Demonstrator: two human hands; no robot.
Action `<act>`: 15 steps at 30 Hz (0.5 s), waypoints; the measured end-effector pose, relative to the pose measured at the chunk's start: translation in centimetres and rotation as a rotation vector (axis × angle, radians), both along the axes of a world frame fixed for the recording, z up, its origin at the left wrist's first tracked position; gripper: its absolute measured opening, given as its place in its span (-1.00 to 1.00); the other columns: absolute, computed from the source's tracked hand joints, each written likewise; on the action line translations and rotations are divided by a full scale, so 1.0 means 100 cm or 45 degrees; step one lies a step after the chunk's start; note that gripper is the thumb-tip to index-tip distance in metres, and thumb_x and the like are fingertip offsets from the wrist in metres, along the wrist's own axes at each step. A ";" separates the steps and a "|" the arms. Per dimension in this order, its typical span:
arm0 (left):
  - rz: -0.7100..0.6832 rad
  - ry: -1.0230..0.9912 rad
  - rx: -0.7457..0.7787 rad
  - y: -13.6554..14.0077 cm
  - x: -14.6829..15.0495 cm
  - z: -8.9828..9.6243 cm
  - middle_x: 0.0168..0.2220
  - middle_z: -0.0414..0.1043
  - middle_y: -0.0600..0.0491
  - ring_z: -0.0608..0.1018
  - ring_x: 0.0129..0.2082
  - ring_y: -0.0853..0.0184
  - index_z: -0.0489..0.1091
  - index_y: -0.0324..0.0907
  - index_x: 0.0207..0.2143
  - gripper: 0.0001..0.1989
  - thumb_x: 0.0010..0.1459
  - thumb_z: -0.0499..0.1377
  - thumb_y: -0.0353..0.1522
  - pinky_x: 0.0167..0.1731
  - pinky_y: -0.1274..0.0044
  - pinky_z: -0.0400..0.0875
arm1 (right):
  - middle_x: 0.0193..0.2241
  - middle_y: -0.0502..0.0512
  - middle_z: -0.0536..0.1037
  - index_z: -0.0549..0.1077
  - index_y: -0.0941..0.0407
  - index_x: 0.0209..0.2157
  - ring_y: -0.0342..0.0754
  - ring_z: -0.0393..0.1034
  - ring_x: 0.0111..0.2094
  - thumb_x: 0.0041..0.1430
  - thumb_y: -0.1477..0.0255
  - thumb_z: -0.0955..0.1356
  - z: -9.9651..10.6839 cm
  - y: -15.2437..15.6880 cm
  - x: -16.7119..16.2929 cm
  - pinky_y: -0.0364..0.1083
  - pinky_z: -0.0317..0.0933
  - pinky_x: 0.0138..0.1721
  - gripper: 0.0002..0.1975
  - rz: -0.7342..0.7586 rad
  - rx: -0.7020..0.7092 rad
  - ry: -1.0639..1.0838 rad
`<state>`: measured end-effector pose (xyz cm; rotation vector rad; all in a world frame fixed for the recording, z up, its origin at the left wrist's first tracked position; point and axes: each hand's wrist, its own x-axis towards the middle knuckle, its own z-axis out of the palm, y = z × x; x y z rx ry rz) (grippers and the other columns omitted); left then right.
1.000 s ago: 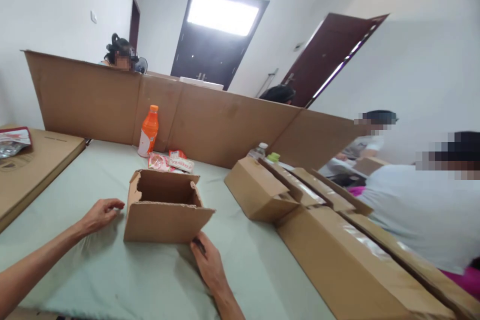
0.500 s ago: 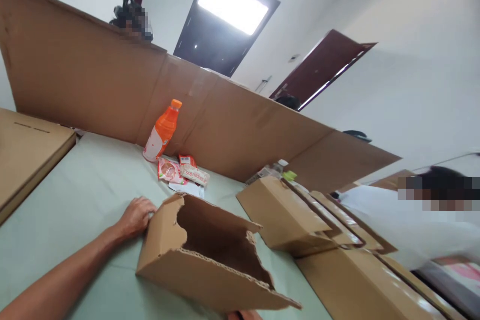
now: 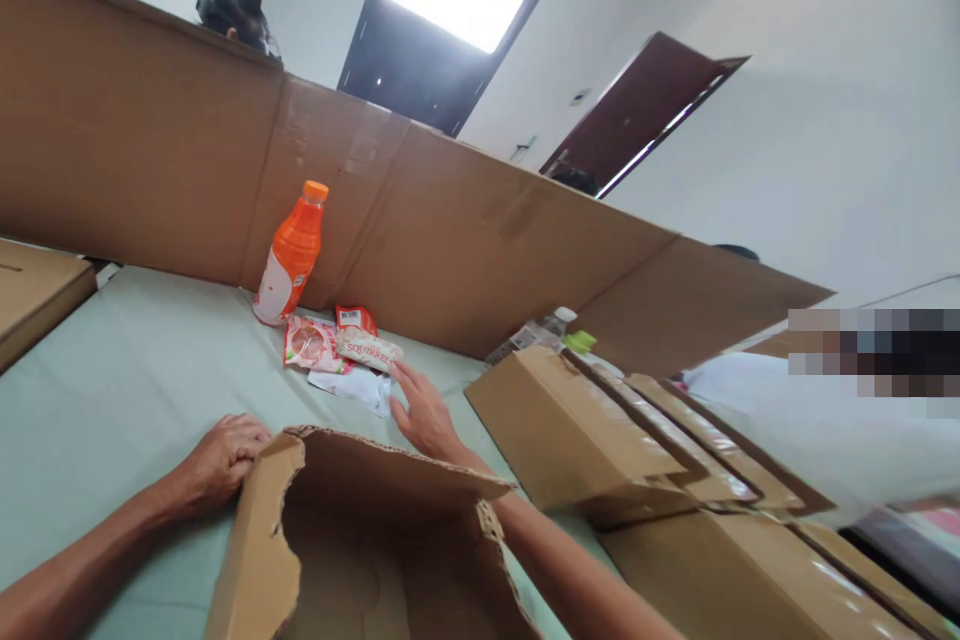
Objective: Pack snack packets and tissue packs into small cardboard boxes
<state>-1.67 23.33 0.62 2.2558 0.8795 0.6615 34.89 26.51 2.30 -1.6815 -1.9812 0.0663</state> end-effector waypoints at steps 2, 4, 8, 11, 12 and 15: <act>0.039 -0.014 -0.043 -0.003 0.000 0.004 -0.23 0.62 0.02 0.58 -0.15 0.18 0.56 -0.09 -0.33 -0.70 0.36 0.07 -0.25 0.04 0.33 0.43 | 0.38 0.39 0.28 0.39 0.21 0.26 0.31 0.16 0.36 0.17 0.49 0.32 0.002 0.036 -0.012 0.28 0.08 0.31 -0.41 0.013 -0.026 -0.136; 0.069 -0.018 -0.075 -0.004 0.000 0.006 -0.26 0.63 0.00 0.58 -0.13 0.12 0.56 -0.09 -0.39 -0.68 0.31 0.09 -0.18 0.02 0.33 0.43 | 0.38 0.47 0.26 0.37 0.25 0.27 0.35 0.20 0.32 0.14 0.55 0.34 0.003 0.063 -0.023 0.27 0.12 0.26 -0.38 0.002 -0.063 -0.224; 0.099 -0.039 -0.101 -0.001 -0.003 -0.002 -0.29 0.64 -0.04 0.59 -0.08 0.03 0.56 -0.07 -0.43 -0.67 0.28 0.10 -0.15 0.04 0.28 0.43 | 0.11 0.43 0.53 0.50 0.22 0.07 0.22 0.44 0.10 0.28 0.48 0.36 -0.001 0.089 -0.027 0.19 0.23 0.17 -0.67 -0.074 -0.145 -0.181; 0.100 -0.072 -0.112 0.002 -0.006 -0.008 -0.28 0.66 -0.05 0.61 -0.08 0.01 0.58 -0.06 -0.38 -0.67 0.27 0.10 -0.12 0.05 0.26 0.44 | -0.02 0.22 0.58 0.50 0.15 0.03 0.07 0.49 -0.03 0.40 0.25 0.35 0.005 0.086 -0.009 0.14 0.32 0.08 -0.69 -0.169 -0.167 -0.016; 0.098 -0.083 -0.117 0.003 -0.006 -0.008 -0.29 0.66 -0.04 0.61 -0.08 0.01 0.59 -0.06 -0.38 -0.66 0.27 0.11 -0.11 0.04 0.27 0.45 | -0.06 0.21 0.60 0.51 0.13 0.02 0.06 0.50 -0.07 0.43 0.22 0.31 0.010 0.079 0.002 0.11 0.34 0.04 -0.67 -0.209 -0.166 0.049; 0.088 -0.112 -0.130 0.003 -0.008 -0.003 -0.28 0.66 -0.02 0.62 -0.10 0.04 0.59 -0.05 -0.39 -0.66 0.25 0.14 -0.08 0.00 0.32 0.47 | -0.27 0.25 0.63 0.56 0.16 -0.14 0.12 0.51 -0.20 0.42 0.15 0.19 0.032 0.036 0.038 0.04 0.35 -0.11 -0.56 -0.321 -0.157 0.259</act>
